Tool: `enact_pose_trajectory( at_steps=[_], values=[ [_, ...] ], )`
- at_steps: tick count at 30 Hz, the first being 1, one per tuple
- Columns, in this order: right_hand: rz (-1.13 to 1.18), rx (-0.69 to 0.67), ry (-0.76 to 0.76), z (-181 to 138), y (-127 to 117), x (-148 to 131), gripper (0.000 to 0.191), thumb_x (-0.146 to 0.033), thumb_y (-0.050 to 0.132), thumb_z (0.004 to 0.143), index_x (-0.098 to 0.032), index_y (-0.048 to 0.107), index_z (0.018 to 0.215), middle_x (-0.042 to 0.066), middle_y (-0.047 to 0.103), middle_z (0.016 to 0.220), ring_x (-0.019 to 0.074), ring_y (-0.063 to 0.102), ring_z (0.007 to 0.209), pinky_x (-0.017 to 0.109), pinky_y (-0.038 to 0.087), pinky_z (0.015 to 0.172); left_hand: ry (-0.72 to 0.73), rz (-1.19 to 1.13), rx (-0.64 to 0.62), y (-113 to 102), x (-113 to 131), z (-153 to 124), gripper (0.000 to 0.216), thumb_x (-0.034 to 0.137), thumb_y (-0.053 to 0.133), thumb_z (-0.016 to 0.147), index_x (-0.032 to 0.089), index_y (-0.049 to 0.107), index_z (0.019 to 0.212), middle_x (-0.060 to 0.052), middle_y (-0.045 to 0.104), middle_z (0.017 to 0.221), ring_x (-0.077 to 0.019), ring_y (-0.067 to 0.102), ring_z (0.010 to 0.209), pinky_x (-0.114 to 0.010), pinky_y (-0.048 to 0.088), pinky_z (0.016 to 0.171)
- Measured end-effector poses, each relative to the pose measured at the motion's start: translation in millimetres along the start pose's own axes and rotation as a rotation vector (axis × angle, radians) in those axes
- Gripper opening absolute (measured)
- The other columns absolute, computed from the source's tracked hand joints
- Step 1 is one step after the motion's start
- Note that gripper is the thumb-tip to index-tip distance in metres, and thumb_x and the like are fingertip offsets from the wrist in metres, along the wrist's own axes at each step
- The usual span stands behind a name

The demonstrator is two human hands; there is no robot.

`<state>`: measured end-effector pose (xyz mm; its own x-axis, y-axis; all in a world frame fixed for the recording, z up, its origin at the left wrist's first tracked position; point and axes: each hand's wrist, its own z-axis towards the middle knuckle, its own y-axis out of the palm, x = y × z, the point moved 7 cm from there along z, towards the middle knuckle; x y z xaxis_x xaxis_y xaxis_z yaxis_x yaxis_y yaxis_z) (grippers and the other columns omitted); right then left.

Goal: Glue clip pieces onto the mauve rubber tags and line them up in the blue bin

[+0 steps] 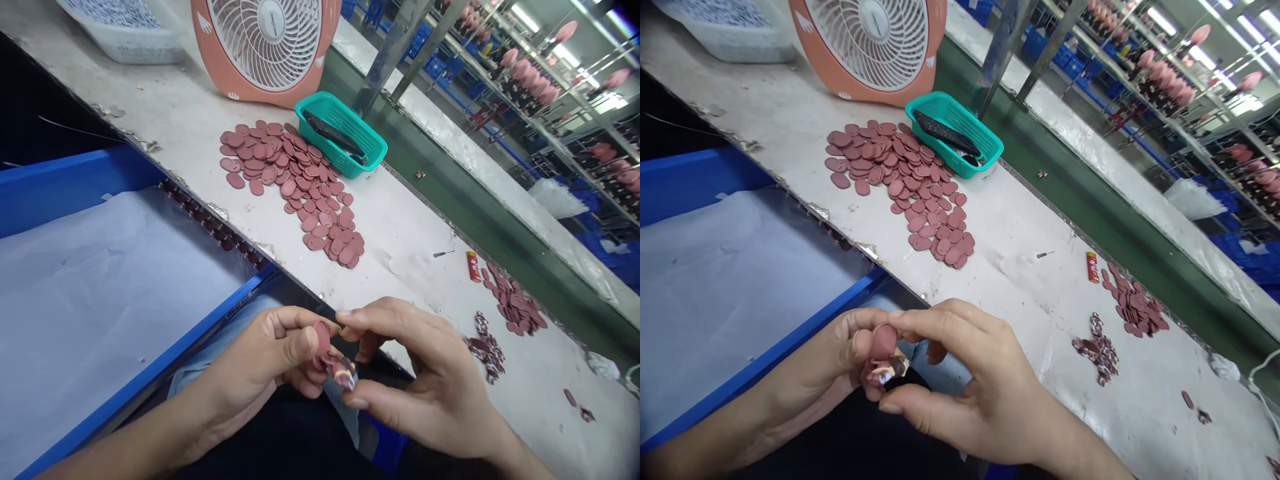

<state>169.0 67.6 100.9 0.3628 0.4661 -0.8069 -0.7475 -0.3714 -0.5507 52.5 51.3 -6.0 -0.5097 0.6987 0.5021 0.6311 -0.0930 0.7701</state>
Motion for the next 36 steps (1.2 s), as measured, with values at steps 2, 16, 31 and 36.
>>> enact_pose_trajectory(
  at_steps=[2, 16, 31, 36],
  values=[
    [0.022, 0.007, 0.002, -1, 0, 1, 0.041, -0.023, 0.082, 0.084, -0.016, 0.067, 0.121, 0.003, 0.072, 0.094, 0.0096, 0.066, 0.078, 0.019, 0.057, 0.074, -0.003, -0.012, -0.004, 0, -1, 0, 0.04, 0.053, 0.09, 0.063, 0.016, 0.078, 0.074, 0.0, 0.066, 0.059, -0.0076, 0.058, 0.052, -0.015, 0.052, 0.054],
    [0.065, 0.064, -0.012, -4, -7, 7, 0.015, -0.013, 0.068, 0.092, -0.015, 0.073, 0.106, 0.004, 0.075, 0.084, 0.0106, 0.069, 0.074, 0.021, 0.056, 0.07, -0.056, -0.035, -0.06, 4, -11, 6, 0.037, 0.054, 0.082, 0.075, 0.017, 0.078, 0.078, 0.0, 0.064, 0.07, -0.0074, 0.057, 0.06, -0.013, 0.054, 0.054],
    [-0.024, -0.04, -0.007, 3, -8, 1, 0.01, -0.014, 0.065, 0.095, -0.014, 0.072, 0.102, 0.005, 0.073, 0.084, 0.0116, 0.068, 0.075, 0.021, 0.055, 0.07, -0.066, 0.0, -0.029, 2, -15, 8, 0.035, 0.051, 0.08, 0.078, 0.017, 0.076, 0.075, 0.0, 0.064, 0.069, -0.0071, 0.056, 0.058, -0.014, 0.052, 0.055],
    [-0.077, -0.073, -0.029, 2, -7, -3, 0.013, -0.014, 0.064, 0.096, -0.014, 0.072, 0.105, 0.004, 0.071, 0.086, 0.0115, 0.067, 0.077, 0.02, 0.055, 0.071, -0.068, -0.003, -0.04, 5, -14, 6, 0.034, 0.051, 0.082, 0.076, 0.017, 0.077, 0.074, 0.002, 0.063, 0.064, -0.0057, 0.055, 0.054, -0.013, 0.051, 0.055]
  ],
)
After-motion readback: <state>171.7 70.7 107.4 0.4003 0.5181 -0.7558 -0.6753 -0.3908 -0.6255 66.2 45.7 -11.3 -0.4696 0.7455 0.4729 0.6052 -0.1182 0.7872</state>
